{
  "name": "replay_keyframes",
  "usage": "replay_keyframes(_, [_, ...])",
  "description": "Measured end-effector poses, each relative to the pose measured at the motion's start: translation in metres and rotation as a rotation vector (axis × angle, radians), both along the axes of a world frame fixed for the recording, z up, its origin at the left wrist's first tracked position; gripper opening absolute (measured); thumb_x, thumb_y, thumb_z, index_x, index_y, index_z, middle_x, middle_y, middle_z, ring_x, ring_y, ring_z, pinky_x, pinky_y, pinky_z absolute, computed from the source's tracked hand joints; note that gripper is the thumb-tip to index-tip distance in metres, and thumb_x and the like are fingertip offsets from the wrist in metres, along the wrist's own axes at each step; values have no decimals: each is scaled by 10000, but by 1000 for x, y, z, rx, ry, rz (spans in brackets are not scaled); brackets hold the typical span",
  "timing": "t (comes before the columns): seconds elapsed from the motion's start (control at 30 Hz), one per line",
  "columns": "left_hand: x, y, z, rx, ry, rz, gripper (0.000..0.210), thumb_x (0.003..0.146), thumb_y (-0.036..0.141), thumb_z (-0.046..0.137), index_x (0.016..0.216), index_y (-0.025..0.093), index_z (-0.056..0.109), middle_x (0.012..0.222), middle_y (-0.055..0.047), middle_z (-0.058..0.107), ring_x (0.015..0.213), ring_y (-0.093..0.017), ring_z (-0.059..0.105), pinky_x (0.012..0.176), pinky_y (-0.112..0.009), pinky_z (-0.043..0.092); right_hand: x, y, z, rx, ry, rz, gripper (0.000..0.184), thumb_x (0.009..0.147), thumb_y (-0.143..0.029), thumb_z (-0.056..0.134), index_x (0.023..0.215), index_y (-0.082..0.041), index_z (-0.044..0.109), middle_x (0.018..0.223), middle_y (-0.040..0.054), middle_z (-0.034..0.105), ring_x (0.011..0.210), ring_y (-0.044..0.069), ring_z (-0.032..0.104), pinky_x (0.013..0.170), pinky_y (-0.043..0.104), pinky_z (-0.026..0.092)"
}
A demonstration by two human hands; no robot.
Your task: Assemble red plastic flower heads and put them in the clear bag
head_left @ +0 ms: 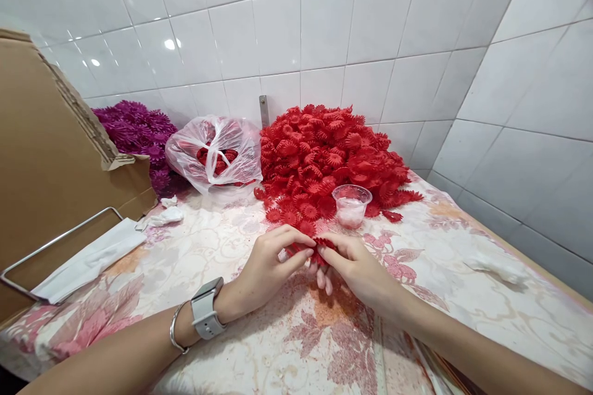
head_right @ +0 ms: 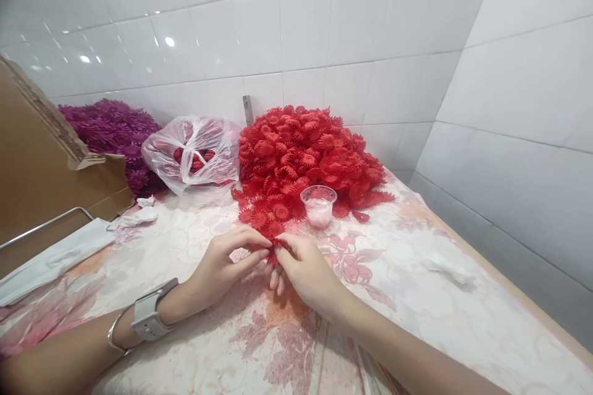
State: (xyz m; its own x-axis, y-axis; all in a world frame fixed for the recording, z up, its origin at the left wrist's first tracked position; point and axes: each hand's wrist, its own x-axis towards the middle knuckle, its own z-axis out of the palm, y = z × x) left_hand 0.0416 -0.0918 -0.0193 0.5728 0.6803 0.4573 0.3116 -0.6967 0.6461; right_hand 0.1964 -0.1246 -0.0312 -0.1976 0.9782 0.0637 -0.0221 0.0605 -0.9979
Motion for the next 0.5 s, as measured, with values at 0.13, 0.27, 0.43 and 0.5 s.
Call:
replay_keyframes(0.13, [-1,-1,0,-1,-8,15,122,802,211,546,895,178,617,858,-24,629,787,-132,570,720,-252,432,0,0,-1,-15,-5,-20,287,754,-432,501,665,-160,490,509,-29,550,363,71,503,344,174,401])
replay_keyframes(0.27, [0,-2,3,-40,-23,20,155,787,256,565,912,175,608,872,-35,631,797,-144,577,738,-267,442,1,-2,0,-51,30,-92,333,713,-472,568,648,-148,529,473,-23,548,356,79,503,338,178,396])
replay_keyframes(0.43, [1,-5,4,-173,-33,-45,190,763,303,589,890,163,604,860,-44,625,770,-152,580,683,-258,465,2,-4,1,-52,-33,-168,356,702,-459,615,555,-147,527,408,-39,494,312,53,428,301,160,296])
replay_keyframes(0.5, [1,-5,3,-232,-46,-65,193,745,312,609,862,158,610,845,-44,626,764,-157,581,677,-260,467,2,-4,1,-27,-62,-159,378,710,-459,612,521,-149,507,394,-50,462,310,39,390,305,158,267])
